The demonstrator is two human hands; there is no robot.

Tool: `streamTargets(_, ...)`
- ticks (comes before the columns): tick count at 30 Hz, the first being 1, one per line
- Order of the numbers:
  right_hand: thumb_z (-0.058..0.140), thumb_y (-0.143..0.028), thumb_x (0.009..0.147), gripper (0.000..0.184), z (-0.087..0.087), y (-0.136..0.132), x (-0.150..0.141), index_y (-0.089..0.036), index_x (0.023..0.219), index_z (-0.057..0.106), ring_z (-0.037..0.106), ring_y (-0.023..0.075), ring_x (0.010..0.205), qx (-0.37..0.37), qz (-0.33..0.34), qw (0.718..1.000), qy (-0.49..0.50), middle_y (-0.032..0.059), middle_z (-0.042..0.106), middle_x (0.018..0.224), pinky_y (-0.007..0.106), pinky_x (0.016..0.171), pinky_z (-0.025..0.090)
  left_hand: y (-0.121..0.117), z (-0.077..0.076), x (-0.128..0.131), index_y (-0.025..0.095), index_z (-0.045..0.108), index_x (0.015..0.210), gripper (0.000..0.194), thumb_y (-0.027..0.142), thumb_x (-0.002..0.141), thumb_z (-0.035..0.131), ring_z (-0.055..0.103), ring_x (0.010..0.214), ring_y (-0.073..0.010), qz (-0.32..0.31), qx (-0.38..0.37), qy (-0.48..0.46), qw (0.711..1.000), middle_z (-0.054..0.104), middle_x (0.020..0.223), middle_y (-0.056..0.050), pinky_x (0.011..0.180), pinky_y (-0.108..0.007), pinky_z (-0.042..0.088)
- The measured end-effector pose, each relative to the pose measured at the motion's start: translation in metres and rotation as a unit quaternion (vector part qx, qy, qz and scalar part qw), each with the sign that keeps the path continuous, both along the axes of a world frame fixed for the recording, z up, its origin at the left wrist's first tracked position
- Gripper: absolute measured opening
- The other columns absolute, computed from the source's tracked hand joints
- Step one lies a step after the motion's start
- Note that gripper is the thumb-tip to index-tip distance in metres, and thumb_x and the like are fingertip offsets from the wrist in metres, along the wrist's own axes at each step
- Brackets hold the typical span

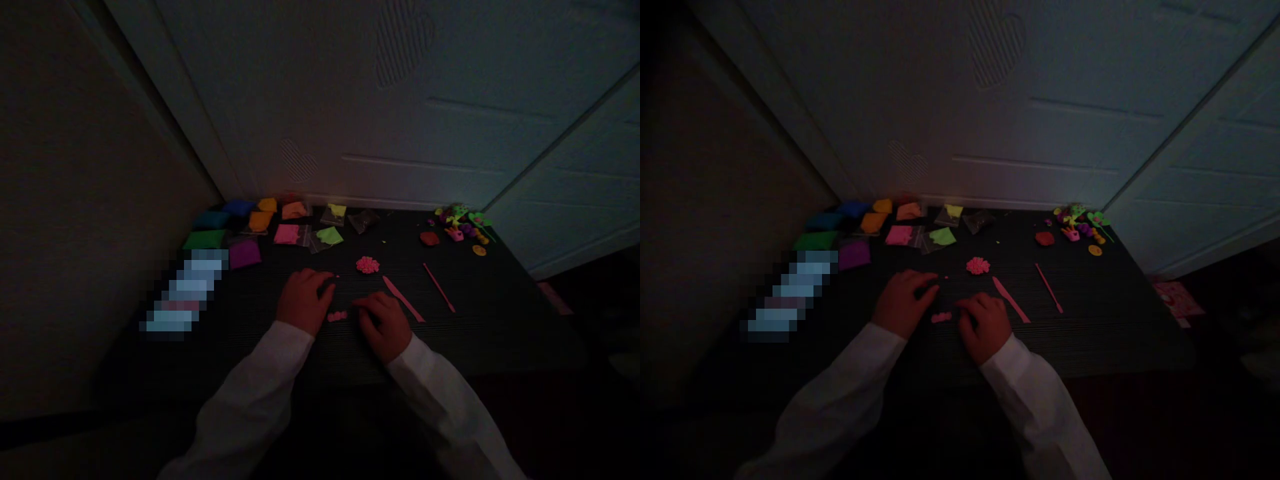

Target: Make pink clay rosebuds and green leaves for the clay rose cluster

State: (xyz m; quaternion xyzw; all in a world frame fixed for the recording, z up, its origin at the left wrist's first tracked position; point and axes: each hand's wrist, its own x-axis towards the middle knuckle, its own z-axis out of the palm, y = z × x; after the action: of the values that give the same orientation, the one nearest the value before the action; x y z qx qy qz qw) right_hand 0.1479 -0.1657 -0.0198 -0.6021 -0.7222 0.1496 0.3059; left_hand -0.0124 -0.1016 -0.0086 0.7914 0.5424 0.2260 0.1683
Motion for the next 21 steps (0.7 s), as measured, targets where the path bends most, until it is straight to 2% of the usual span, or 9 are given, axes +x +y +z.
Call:
streamTargets(4,0.042,-0.015,0.076,0.023,-0.003,0.001,0.001,-0.018,0.091,0.059,0.052,0.0153,0.079,0.02,-0.013,0.999,0.022,0.0048,0.056,0.082,0.032,0.074,0.04,0.033,-0.007,0.011,0.019,0.065,0.09,0.024,0.029,0.072,0.052,0.053,0.078,-0.0179,-0.047,-0.028,-0.004,0.999,0.06,0.082,-0.005,0.071,-0.029,0.04)
streamTargets(7,0.044,-0.014,0.075,0.022,-0.006,0.003,0.002,-0.018,0.09,0.06,0.053,0.015,0.079,0.031,-0.013,0.999,0.037,0.0041,0.057,0.081,0.031,0.073,0.041,0.041,-0.013,0.014,0.019,0.066,0.082,0.021,0.029,0.073,0.05,0.053,0.077,-0.0184,-0.056,-0.038,-0.017,0.998,0.06,0.078,-0.006,0.071,-0.03,0.039)
streamTargets(10,0.044,-0.015,0.076,0.021,-0.008,0.004,0.002,-0.019,0.09,0.06,0.053,0.0151,0.078,0.043,-0.018,0.998,0.052,0.0043,0.057,0.081,0.031,0.071,0.042,0.039,-0.013,0.012,0.019,0.066,0.08,0.021,0.03,0.074,0.049,0.052,0.079,-0.018,-0.074,-0.056,-0.048,0.995,0.059,0.08,-0.005,0.074,-0.031,0.038)
streamTargets(14,0.045,-0.02,0.078,0.026,-0.007,0.004,0.003,-0.018,0.103,0.054,0.052,0.0149,0.079,0.068,-0.04,0.994,0.075,0.0059,0.055,0.085,0.032,0.071,0.044,0.03,-0.004,0.011,0.018,0.065,0.079,0.025,0.037,0.073,0.05,0.052,0.072,-0.0148,-0.114,-0.112,-0.115,0.98,0.058,0.077,-0.003,0.067,-0.027,0.041)
streamTargets(17,0.048,-0.024,0.078,0.029,-0.006,0.003,0.003,-0.02,0.106,0.053,0.052,0.0155,0.082,0.085,-0.037,0.992,0.082,0.0063,0.056,0.088,0.033,0.074,0.044,0.022,0.001,0.012,0.017,0.064,0.077,0.026,0.039,0.071,0.053,0.054,0.07,-0.0131,-0.153,-0.171,-0.172,0.958,0.059,0.079,-0.003,0.065,-0.025,0.043)
streamTargets(21,0.051,-0.025,0.076,0.023,-0.006,0.001,0.003,-0.021,0.098,0.058,0.054,0.0163,0.083,0.097,-0.024,0.992,0.082,0.0063,0.059,0.087,0.034,0.075,0.045,0.015,0.002,0.013,0.015,0.063,0.073,0.025,0.038,0.068,0.056,0.055,0.065,-0.0116,-0.18,-0.243,-0.234,0.924,0.057,0.077,-0.003,0.059,-0.024,0.045)
